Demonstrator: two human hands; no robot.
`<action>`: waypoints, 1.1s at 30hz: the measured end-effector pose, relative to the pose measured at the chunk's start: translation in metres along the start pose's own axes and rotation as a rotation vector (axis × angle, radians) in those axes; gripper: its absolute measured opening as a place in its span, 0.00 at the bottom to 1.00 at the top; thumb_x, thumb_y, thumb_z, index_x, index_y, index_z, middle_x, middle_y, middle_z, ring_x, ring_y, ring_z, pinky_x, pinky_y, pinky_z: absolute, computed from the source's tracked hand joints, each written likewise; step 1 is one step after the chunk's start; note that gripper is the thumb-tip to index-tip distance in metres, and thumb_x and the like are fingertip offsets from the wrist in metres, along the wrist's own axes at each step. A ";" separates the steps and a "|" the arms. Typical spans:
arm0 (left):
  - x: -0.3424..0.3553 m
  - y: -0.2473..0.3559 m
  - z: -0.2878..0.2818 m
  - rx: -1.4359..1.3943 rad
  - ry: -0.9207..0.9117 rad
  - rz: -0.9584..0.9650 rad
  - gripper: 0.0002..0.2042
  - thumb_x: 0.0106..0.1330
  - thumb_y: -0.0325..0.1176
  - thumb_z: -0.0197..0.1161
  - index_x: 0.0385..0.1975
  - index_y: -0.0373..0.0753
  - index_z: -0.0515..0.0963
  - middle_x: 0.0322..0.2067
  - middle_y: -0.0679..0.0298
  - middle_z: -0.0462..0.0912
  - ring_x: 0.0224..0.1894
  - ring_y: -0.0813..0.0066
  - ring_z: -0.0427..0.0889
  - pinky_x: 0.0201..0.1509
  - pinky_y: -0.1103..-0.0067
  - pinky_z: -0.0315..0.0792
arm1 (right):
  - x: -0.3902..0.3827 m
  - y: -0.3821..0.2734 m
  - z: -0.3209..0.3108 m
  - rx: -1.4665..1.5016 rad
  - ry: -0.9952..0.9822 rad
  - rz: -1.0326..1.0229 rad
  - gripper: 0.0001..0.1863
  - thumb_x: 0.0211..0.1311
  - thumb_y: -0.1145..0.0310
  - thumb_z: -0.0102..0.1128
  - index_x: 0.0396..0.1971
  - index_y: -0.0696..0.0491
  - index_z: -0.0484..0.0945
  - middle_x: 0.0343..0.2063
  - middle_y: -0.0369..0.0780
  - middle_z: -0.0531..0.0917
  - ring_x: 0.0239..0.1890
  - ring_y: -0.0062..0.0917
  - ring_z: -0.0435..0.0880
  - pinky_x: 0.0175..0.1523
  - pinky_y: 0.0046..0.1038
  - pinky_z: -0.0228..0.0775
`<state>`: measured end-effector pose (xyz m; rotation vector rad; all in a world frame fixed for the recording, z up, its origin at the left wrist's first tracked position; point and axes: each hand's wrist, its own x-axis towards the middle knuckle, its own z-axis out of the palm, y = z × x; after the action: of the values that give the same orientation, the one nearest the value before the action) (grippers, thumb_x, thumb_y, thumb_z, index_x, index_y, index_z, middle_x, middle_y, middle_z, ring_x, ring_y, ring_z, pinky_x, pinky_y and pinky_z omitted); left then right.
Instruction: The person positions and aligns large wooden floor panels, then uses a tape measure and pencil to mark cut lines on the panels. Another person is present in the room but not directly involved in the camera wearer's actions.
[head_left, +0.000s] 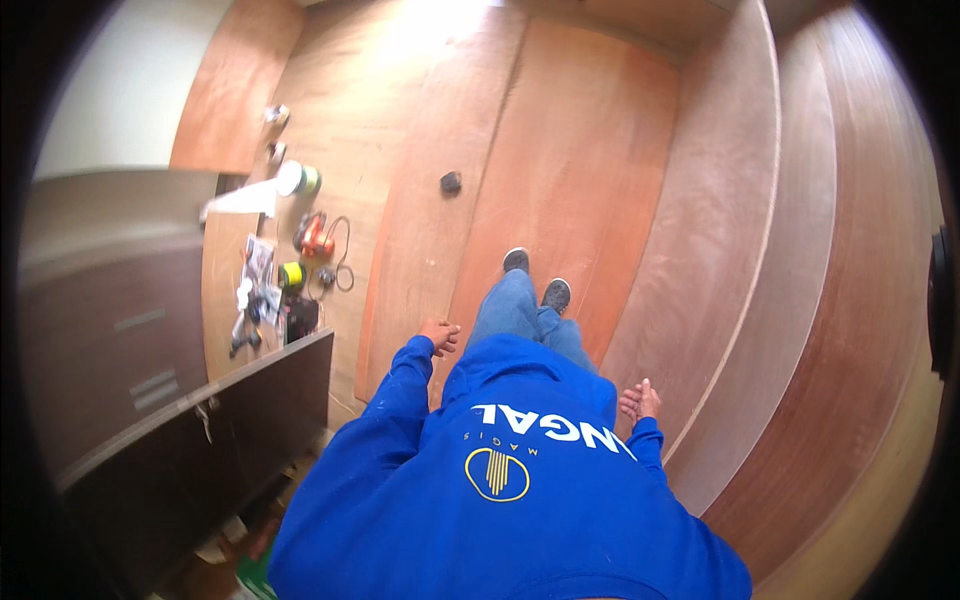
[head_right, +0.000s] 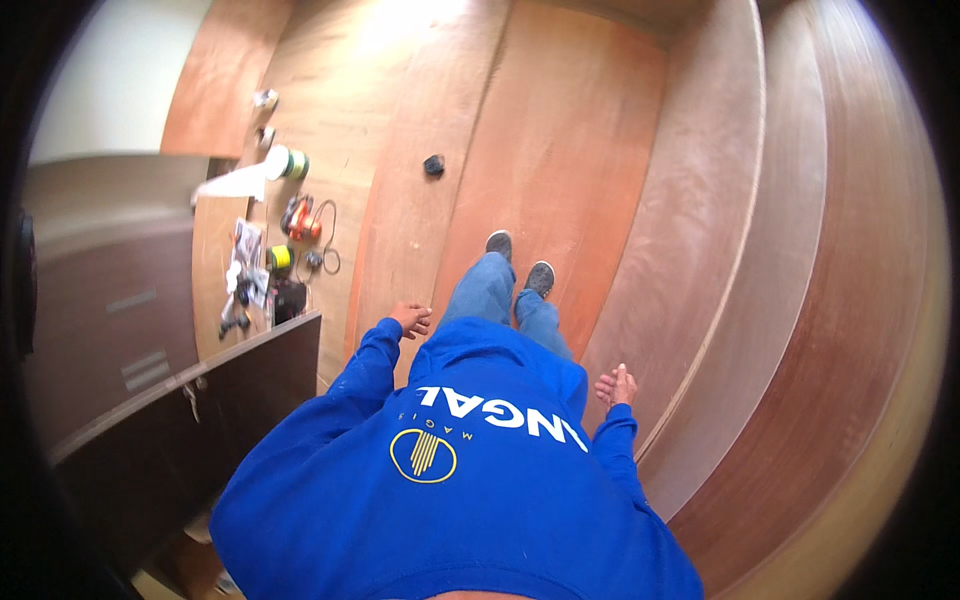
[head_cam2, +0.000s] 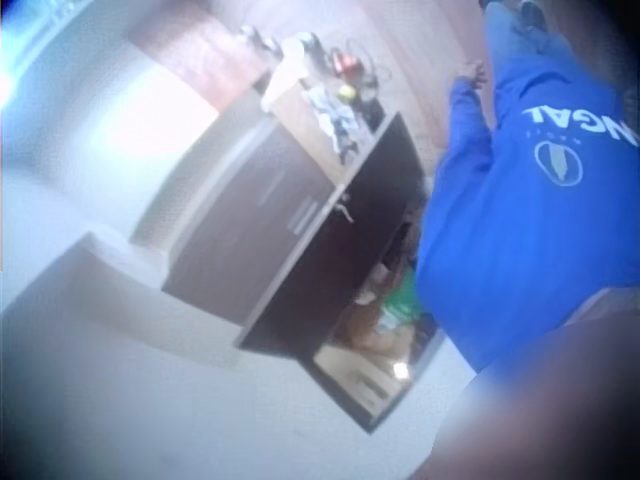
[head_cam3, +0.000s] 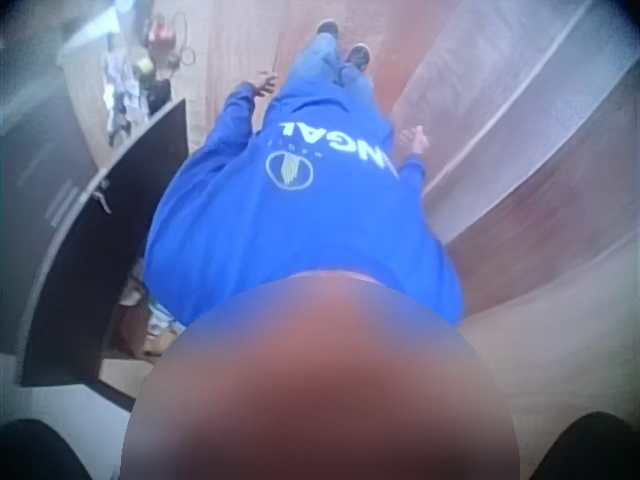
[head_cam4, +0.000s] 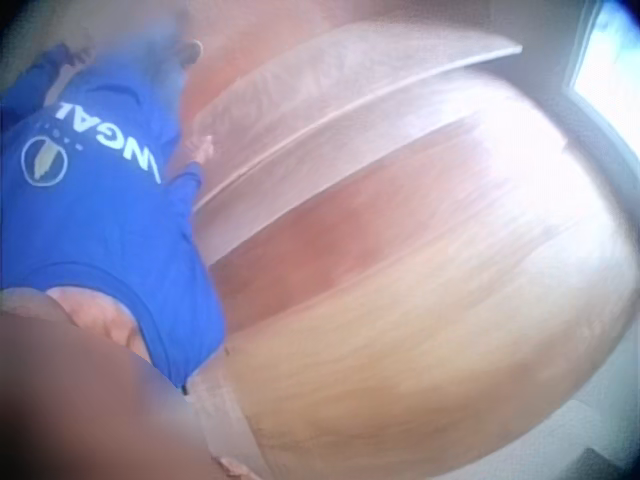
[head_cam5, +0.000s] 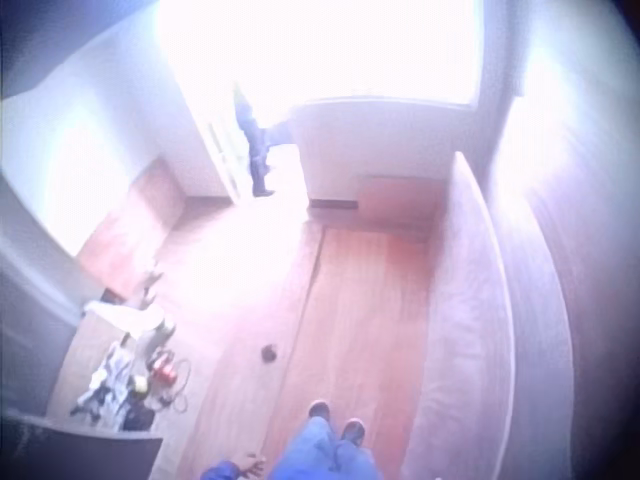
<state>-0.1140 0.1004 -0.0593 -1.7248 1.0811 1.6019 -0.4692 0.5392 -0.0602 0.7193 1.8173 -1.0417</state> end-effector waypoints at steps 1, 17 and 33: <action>-0.005 -0.023 0.001 -0.074 0.018 -0.006 0.20 0.66 0.45 0.63 0.53 0.39 0.75 0.40 0.60 0.85 0.35 0.67 0.87 0.33 0.69 0.77 | 0.004 -0.003 0.004 -0.154 -0.031 0.007 0.27 0.67 0.43 0.52 0.46 0.54 0.70 0.34 0.47 0.83 0.26 0.35 0.84 0.28 0.36 0.77; -0.030 -0.342 -0.039 -0.843 0.127 -0.145 0.20 0.68 0.47 0.58 0.55 0.43 0.72 0.45 0.58 0.84 0.40 0.63 0.87 0.35 0.69 0.76 | -0.014 -0.130 0.247 -0.810 -0.242 -0.351 0.14 0.70 0.58 0.53 0.40 0.55 0.72 0.26 0.43 0.82 0.18 0.28 0.82 0.18 0.26 0.71; 0.018 -0.324 -0.243 -0.876 0.209 -0.040 0.17 0.69 0.43 0.58 0.52 0.42 0.73 0.43 0.57 0.85 0.37 0.64 0.87 0.33 0.71 0.75 | -0.068 -0.031 0.418 -1.302 -0.289 -0.156 0.15 0.69 0.57 0.53 0.40 0.55 0.77 0.24 0.41 0.84 0.23 0.30 0.86 0.22 0.34 0.75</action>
<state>0.2893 0.0674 -0.0843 -2.4752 0.4065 2.0710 -0.2926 0.1545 -0.0905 -0.3522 1.8357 0.0982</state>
